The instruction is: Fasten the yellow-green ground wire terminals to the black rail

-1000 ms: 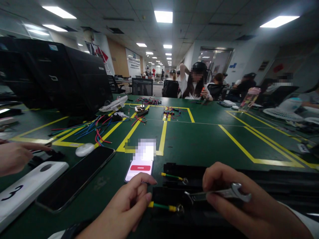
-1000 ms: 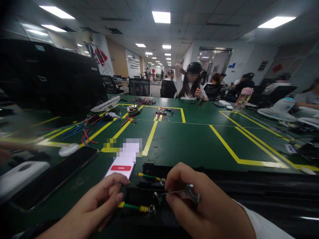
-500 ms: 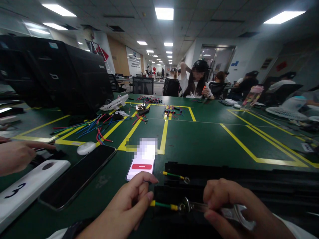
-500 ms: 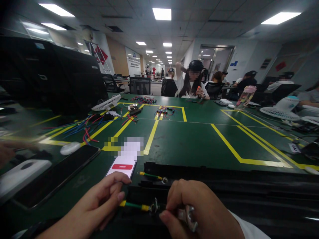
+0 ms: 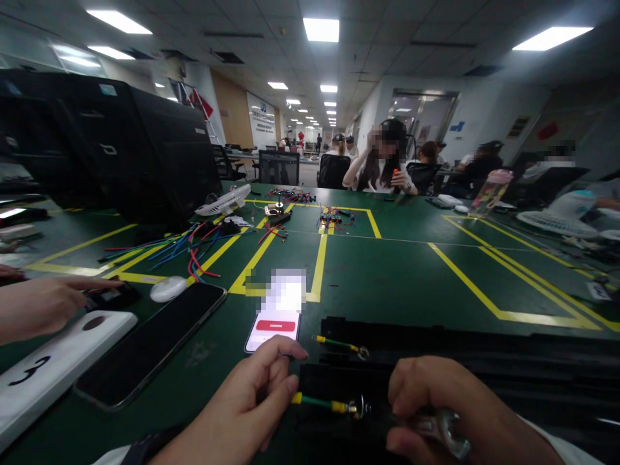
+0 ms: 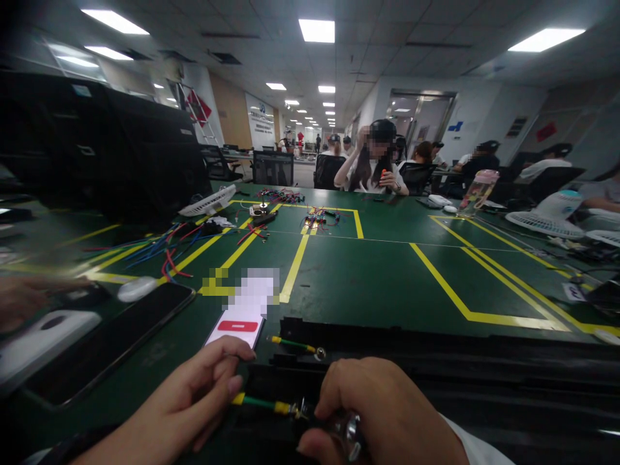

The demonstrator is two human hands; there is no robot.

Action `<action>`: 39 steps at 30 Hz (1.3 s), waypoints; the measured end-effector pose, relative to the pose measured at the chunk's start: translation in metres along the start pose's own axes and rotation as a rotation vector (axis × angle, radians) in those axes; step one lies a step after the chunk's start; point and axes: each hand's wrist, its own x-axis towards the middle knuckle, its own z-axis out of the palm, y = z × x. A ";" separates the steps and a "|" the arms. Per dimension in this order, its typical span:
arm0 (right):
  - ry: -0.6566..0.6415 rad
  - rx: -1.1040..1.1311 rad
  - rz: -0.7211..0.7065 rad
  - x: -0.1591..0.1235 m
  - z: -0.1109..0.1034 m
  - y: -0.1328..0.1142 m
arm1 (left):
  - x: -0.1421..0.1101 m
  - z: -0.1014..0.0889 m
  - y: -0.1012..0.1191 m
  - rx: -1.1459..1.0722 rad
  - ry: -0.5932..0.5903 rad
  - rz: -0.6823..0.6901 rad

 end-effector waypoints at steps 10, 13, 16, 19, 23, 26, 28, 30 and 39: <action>0.030 0.034 0.033 0.004 0.001 -0.003 | 0.000 0.000 0.007 0.016 -0.011 -0.019; 0.043 0.025 0.070 0.004 -0.001 -0.006 | 0.001 0.000 0.007 0.008 -0.005 -0.002; 0.028 0.037 0.083 0.004 -0.002 -0.007 | 0.001 0.000 0.005 -0.003 0.002 0.007; 0.034 0.044 0.087 0.002 -0.002 -0.006 | 0.000 0.000 0.003 -0.018 -0.002 0.003; 0.018 0.063 0.096 0.001 0.000 -0.004 | 0.000 0.000 0.004 -0.008 -0.006 -0.001; 0.022 0.067 0.105 0.000 0.001 -0.004 | 0.000 0.000 0.007 0.000 0.002 0.016; 0.019 0.076 0.096 0.000 0.002 -0.004 | 0.000 0.000 0.008 -0.002 -0.006 0.014; 0.008 0.077 0.094 -0.001 0.003 -0.003 | 0.000 0.000 0.007 -0.001 -0.008 0.011; -0.020 0.050 0.108 0.001 0.000 -0.005 | -0.001 0.000 0.002 -0.042 0.008 0.018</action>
